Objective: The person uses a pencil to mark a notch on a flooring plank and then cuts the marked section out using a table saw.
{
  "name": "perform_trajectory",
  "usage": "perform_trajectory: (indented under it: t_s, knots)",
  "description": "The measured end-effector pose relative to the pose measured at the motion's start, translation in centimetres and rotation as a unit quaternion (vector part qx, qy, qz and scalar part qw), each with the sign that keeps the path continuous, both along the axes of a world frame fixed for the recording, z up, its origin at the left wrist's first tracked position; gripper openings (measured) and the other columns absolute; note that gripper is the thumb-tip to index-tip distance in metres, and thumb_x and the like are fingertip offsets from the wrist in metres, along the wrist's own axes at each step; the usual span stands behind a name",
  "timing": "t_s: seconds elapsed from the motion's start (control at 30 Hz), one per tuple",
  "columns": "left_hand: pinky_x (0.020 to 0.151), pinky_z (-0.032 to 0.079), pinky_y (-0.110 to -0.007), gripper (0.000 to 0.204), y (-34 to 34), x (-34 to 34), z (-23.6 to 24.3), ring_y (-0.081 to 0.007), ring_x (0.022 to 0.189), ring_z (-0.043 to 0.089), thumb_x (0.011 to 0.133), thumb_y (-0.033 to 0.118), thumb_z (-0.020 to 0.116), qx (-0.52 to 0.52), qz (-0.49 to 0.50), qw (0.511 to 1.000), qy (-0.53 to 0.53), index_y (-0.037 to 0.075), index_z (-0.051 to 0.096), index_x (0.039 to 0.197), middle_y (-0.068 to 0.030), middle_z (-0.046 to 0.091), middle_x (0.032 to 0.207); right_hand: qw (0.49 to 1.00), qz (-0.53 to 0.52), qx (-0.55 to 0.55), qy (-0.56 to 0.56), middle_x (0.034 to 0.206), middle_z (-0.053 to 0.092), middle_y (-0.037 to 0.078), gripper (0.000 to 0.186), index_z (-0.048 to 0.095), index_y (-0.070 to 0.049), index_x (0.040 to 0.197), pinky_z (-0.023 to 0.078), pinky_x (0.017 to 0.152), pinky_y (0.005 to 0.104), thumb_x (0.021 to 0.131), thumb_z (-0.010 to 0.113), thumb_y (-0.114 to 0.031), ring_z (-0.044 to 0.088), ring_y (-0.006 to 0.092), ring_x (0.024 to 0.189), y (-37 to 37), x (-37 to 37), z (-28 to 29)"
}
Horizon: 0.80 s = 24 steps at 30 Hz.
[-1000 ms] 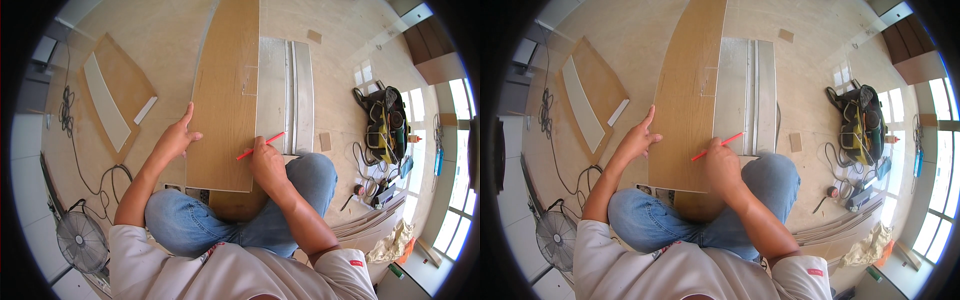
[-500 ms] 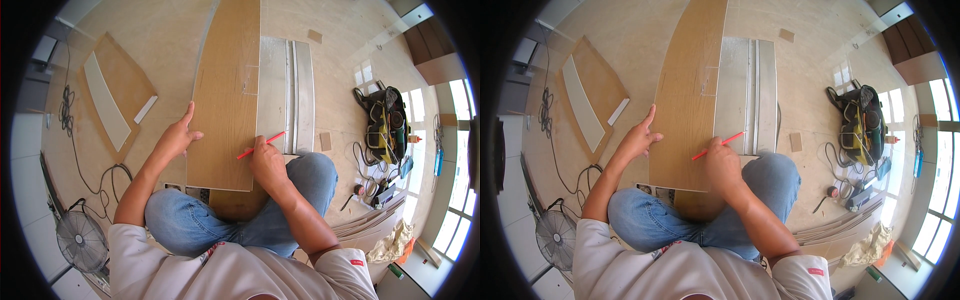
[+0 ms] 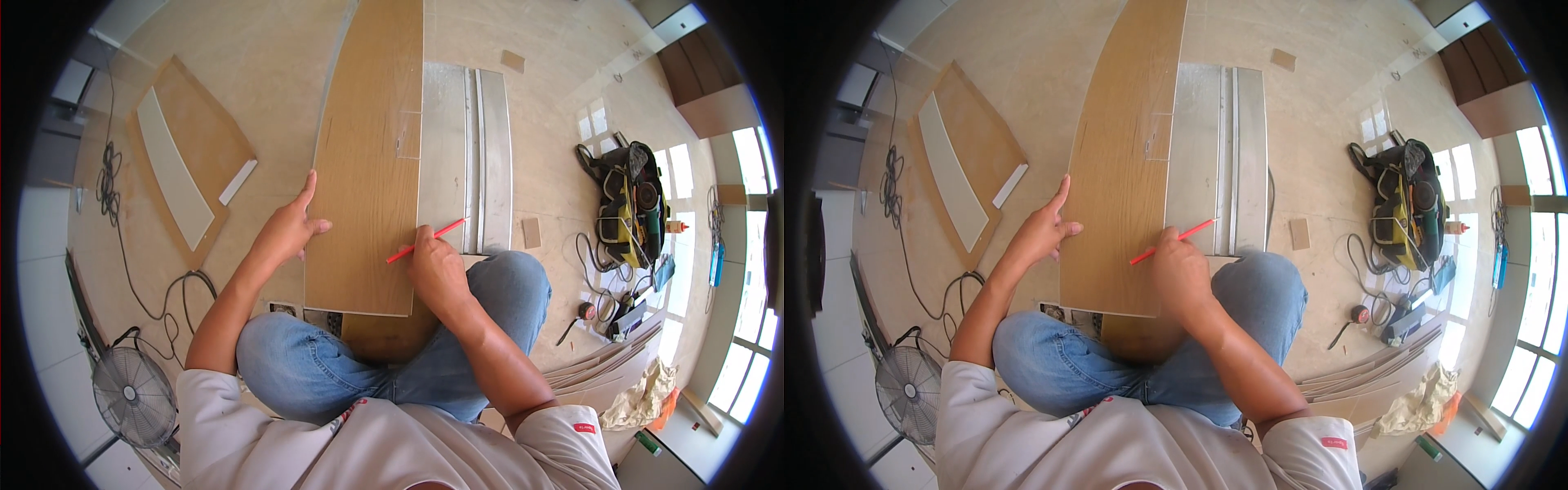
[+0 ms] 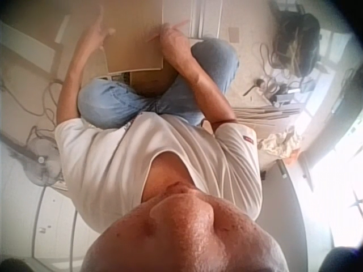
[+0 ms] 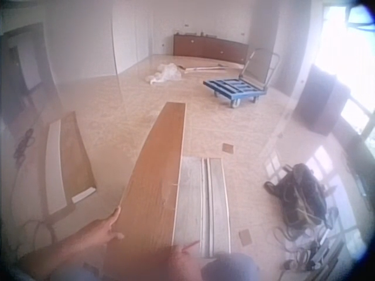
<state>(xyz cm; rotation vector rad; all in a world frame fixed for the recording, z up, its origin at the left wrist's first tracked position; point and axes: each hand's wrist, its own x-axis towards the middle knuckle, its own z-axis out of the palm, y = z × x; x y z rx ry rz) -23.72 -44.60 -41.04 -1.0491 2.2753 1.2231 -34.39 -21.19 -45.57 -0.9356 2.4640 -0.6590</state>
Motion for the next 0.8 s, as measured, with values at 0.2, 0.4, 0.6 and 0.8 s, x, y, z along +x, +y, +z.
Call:
perform_trajectory:
  t_s: [0.2,0.4,0.6,0.8]
  knots:
    - [0.044,0.048,-0.031,0.091,0.0,0.2,0.0,-0.0112,0.052,0.049,0.09,0.012,0.067,0.004,0.001,1.0,-0.005,0.025,0.006,0.156,-0.0046,0.048,0.065,1.0,0.008,0.008,-0.009,0.074,0.062,0.027,0.024,0.047,0.002,0.089,0.05,0.065,0.0514,0.09,0.062,-0.017,0.063,0.0452,0.073,0.1,0.1,0.4]
    - [0.045,0.049,-0.03,0.093,0.2,0.4,0.2,-0.0107,0.053,0.051,0.089,0.011,0.067,0.012,0.008,1.0,-0.005,0.025,0.005,0.156,-0.0048,0.051,0.066,1.0,-0.007,0.0,-0.027,0.072,0.062,0.027,0.023,0.046,0.002,0.088,0.05,0.063,0.0514,0.09,0.061,-0.016,0.062,0.0452,0.071,-0.1,0.3,1.6]
    - [0.049,0.052,-0.032,0.093,1.0,0.3,0.7,-0.0142,0.052,0.053,0.09,0.016,0.068,0.004,-0.007,1.0,-0.013,0.019,0.003,0.156,-0.0085,0.056,0.067,1.0,-0.001,-0.009,-0.007,0.07,0.062,0.026,0.014,0.047,0.002,0.088,0.051,0.058,0.0497,0.084,0.058,-0.006,0.063,0.0426,0.065,0.7,0.4,1.3]
    - [0.049,0.052,-0.032,0.093,1.2,0.9,0.4,-0.0149,0.051,0.055,0.089,0.016,0.068,-0.011,-0.024,0.999,-0.023,0.019,0.003,0.156,-0.0096,0.058,0.068,0.998,0.039,0.015,0.047,0.063,0.061,0.02,0.01,0.048,0.001,0.086,0.051,0.053,0.0469,0.082,0.055,-0.004,0.065,0.0378,0.061,1.1,0.5,1.0]
